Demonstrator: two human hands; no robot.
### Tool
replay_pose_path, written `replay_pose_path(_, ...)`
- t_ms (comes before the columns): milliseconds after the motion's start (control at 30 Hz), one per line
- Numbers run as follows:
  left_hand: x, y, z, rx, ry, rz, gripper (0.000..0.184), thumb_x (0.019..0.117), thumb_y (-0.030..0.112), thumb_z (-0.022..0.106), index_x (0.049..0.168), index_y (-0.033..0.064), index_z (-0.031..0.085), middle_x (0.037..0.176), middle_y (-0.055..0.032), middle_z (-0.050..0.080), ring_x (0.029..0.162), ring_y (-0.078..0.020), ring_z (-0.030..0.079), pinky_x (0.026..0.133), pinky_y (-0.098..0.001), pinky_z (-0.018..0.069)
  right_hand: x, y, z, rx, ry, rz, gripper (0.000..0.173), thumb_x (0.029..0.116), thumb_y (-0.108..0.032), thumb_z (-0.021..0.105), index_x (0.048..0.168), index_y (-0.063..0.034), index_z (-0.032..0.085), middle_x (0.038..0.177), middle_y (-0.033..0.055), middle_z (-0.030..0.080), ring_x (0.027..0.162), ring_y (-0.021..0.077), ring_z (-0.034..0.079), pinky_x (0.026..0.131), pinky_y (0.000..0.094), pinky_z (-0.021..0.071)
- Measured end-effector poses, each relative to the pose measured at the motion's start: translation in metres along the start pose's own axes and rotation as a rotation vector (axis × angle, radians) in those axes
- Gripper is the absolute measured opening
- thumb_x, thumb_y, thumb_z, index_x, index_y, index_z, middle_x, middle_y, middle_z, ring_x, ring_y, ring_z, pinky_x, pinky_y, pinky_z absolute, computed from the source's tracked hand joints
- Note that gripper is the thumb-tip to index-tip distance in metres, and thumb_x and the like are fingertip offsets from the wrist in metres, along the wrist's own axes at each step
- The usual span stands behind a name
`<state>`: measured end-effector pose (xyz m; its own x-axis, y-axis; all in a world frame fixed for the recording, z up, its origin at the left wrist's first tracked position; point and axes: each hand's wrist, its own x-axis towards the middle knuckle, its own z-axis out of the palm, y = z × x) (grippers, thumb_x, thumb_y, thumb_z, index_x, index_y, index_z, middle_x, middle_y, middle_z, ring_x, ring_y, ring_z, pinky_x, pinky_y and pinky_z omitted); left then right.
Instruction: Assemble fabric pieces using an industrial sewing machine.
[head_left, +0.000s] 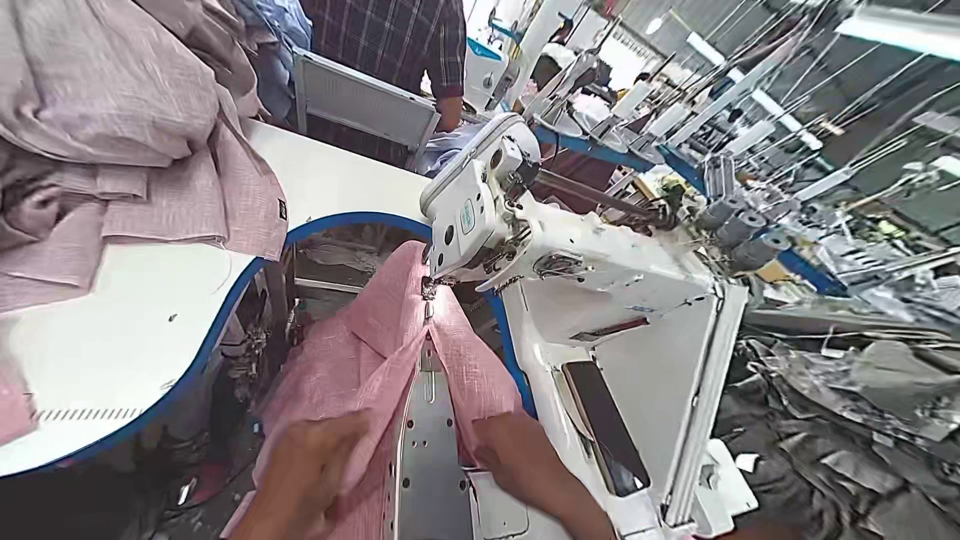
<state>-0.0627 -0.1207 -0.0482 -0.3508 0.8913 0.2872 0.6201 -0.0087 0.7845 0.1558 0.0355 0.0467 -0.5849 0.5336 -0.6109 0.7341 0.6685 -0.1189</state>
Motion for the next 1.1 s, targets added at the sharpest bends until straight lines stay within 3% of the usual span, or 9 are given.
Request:
replay_pose_path(67, 0.005, -0.022, -0.032, -0.021, -0.083, -0.085, 0.024, 0.0993, 0.014, 0.057, 0.099, 0.0001, 0.077, 0.086, -0.0159, 0.075, 0.079, -0.0309, 0.073, 0.074, -0.0591, 0.0558, 0.024, 0.048, 0.024, 0.138, -0.198, -0.156, 0.03, 0.0982, -0.017, 0.066, 0.099, 0.0136, 0.066, 0.094, 0.0301, 0.067, 0.092, 0.0443, 0.066, 0.085, 0.062, 0.0493)
replay_pose_path(133, 0.024, -0.013, -0.041, -0.034, -0.012, 0.016, 0.031, 0.1018, 0.024, 0.053, 0.098, 0.0045, 0.077, 0.083, -0.007, 0.074, 0.074, -0.0142, 0.07, 0.071, -0.0405, 0.0571, 0.035, 0.064, 0.01, 0.197, -0.207, -0.348, 0.033, 0.1001, -0.019, 0.063, 0.083, 0.0091, 0.061, 0.076, 0.0187, 0.062, 0.074, 0.0289, 0.061, 0.074, 0.0488, 0.0485)
replay_pose_path(233, 0.005, 0.046, -0.002, -0.141, -0.027, 0.157, 0.03, 0.1025, 0.02, 0.052, 0.092, 0.0048, 0.075, 0.071, -0.0059, 0.07, 0.061, -0.0131, 0.066, 0.058, -0.0338, 0.0542, -0.047, 0.0, -0.036, -0.118, 0.102, -0.405, 0.018, 0.0937, -0.004, 0.062, 0.082, 0.0099, 0.065, 0.074, 0.0247, 0.065, 0.073, 0.0431, 0.068, 0.069, 0.0588, 0.052)
replay_pose_path(333, -0.018, 0.065, 0.057, -0.114, 0.109, 0.028, 0.029, 0.0974, 0.021, 0.051, 0.079, 0.009, 0.07, 0.052, -0.0026, 0.056, 0.045, -0.0151, 0.056, 0.043, -0.0347, 0.0425, -0.087, -0.08, 0.001, -0.389, 0.511, -0.277, 0.008, 0.0834, -0.002, 0.067, 0.087, 0.0012, 0.073, 0.067, 0.0124, 0.065, 0.058, 0.028, 0.068, 0.048, 0.0398, 0.0525)
replay_pose_path(400, -0.014, 0.059, 0.071, -0.103, 0.188, -0.052, 0.031, 0.0955, 0.022, 0.049, 0.07, 0.0109, 0.062, 0.049, 0.0, 0.049, 0.043, -0.0113, 0.052, 0.042, -0.0312, 0.0381, -0.07, -0.099, 0.026, -0.404, 0.525, -0.253, 0.01, 0.0846, -0.005, 0.064, 0.084, 0.0005, 0.072, 0.063, 0.0092, 0.062, 0.051, 0.0223, 0.065, 0.042, 0.0324, 0.0477)
replay_pose_path(733, 0.033, 0.033, 0.066, -0.352, 0.107, -0.053, 0.032, 0.1016, 0.023, 0.047, 0.083, 0.0094, 0.07, 0.056, -0.0002, 0.056, 0.047, -0.0111, 0.054, 0.045, -0.0312, 0.0423, -0.039, -0.1, -0.008, -0.443, 0.39, -0.107, 0.01, 0.0858, -0.001, 0.063, 0.088, 0.0019, 0.072, 0.068, 0.0148, 0.066, 0.055, 0.0284, 0.068, 0.043, 0.0377, 0.0503)
replay_pose_path(833, 0.017, 0.039, 0.058, -0.326, 0.085, -0.034, 0.031, 0.1004, 0.022, 0.05, 0.09, 0.0096, 0.076, 0.056, -0.0016, 0.06, 0.045, -0.0136, 0.056, 0.043, -0.0328, 0.0434, -0.034, -0.093, -0.007, -0.475, 0.464, -0.111, 0.011, 0.0846, -0.001, 0.063, 0.089, 0.0021, 0.073, 0.072, 0.0147, 0.068, 0.054, 0.0257, 0.067, 0.043, 0.0342, 0.0493)
replay_pose_path(967, 0.03, 0.034, 0.074, -0.385, 0.164, -0.039, 0.033, 0.0997, 0.02, 0.048, 0.075, 0.0095, 0.066, 0.053, -0.0002, 0.054, 0.045, -0.0106, 0.051, 0.043, -0.0292, 0.0392, -0.023, -0.084, -0.006, -0.442, 0.58, -0.157, 0.009, 0.0804, 0.002, 0.064, 0.084, 0.0008, 0.072, 0.074, 0.0153, 0.068, 0.054, 0.0259, 0.067, 0.043, 0.0339, 0.0497)
replay_pose_path(1100, 0.049, 0.037, 0.077, -0.42, 0.174, -0.093, 0.03, 0.1026, 0.019, 0.049, 0.09, 0.0056, 0.074, 0.058, 0.0003, 0.057, 0.049, -0.0092, 0.052, 0.048, -0.0281, 0.0413, -0.016, -0.049, 0.019, -0.284, 0.865, -0.206, 0.019, 0.0836, 0.001, 0.056, 0.074, -0.0051, 0.071, 0.081, 0.0122, 0.074, 0.069, 0.0211, 0.072, 0.057, 0.0291, 0.0551)
